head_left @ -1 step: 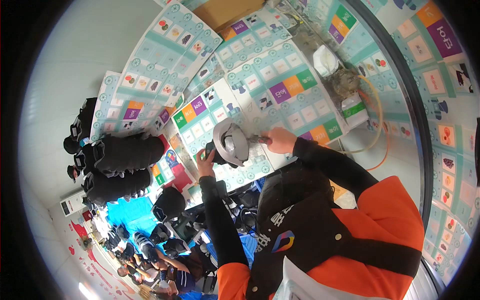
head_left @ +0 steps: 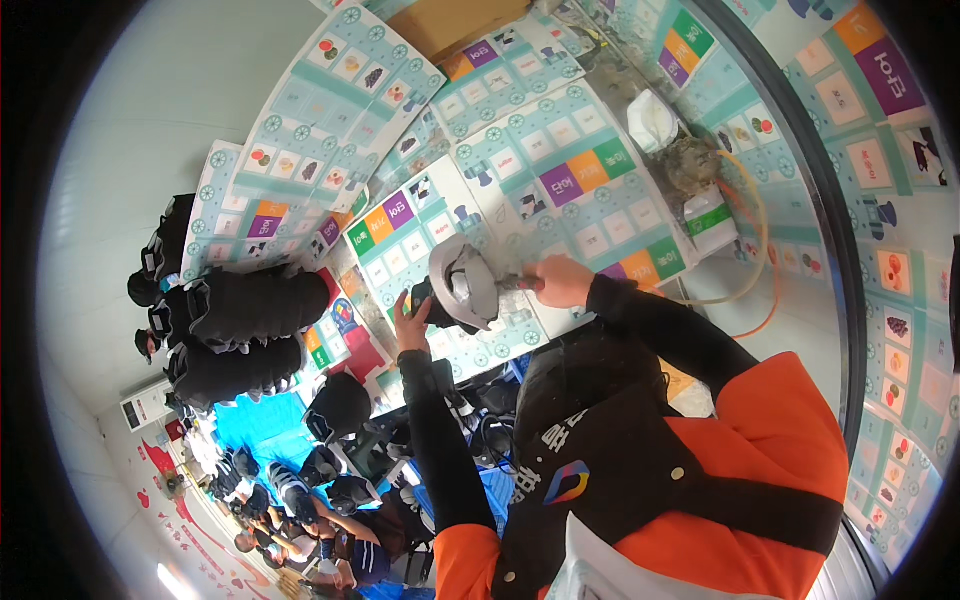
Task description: The person processes shoe components by hand, picking up black upper sections, folding and pressing them, and then placing them into blue plastic crates.
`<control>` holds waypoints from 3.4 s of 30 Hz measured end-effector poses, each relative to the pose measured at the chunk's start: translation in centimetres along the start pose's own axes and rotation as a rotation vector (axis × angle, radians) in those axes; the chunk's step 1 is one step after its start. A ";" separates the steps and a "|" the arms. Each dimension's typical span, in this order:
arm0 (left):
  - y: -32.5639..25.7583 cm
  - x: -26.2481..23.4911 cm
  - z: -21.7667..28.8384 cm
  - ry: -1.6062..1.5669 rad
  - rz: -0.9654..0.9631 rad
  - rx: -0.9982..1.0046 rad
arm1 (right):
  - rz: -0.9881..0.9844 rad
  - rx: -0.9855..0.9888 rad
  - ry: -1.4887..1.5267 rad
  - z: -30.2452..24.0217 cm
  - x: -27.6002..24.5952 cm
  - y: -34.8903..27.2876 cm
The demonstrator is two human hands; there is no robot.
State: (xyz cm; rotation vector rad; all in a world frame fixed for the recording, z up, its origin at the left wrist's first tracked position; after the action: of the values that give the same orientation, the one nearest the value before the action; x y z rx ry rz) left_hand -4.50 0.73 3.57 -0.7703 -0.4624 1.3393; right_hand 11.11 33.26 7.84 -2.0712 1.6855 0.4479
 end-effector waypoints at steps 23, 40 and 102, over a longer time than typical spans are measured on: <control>7.2 -1.2 -0.9 0.489 -0.173 -0.028 | 0.061 -0.082 0.107 3.0 1.4 -1.4; 7.0 1.1 0.8 0.770 0.182 0.381 | 0.131 0.025 0.067 0.6 -0.1 0.1; 4.1 0.2 -0.4 0.802 0.208 0.265 | 0.147 0.125 0.344 1.5 3.2 -0.6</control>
State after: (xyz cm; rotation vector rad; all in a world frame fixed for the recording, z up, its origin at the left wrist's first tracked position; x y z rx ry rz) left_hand -6.99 1.02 0.33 -1.0670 0.4307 1.1302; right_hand 12.35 31.48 5.02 -2.0268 2.0129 0.0254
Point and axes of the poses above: each hand's wrist, its own y-axis towards the middle knuckle, its own x-axis out of the palm, z = x × y, the point moved 3 cm from there along y, towards the middle knuckle, and after that the axes turned 14 degrees about -x, right-handed, at the moved point
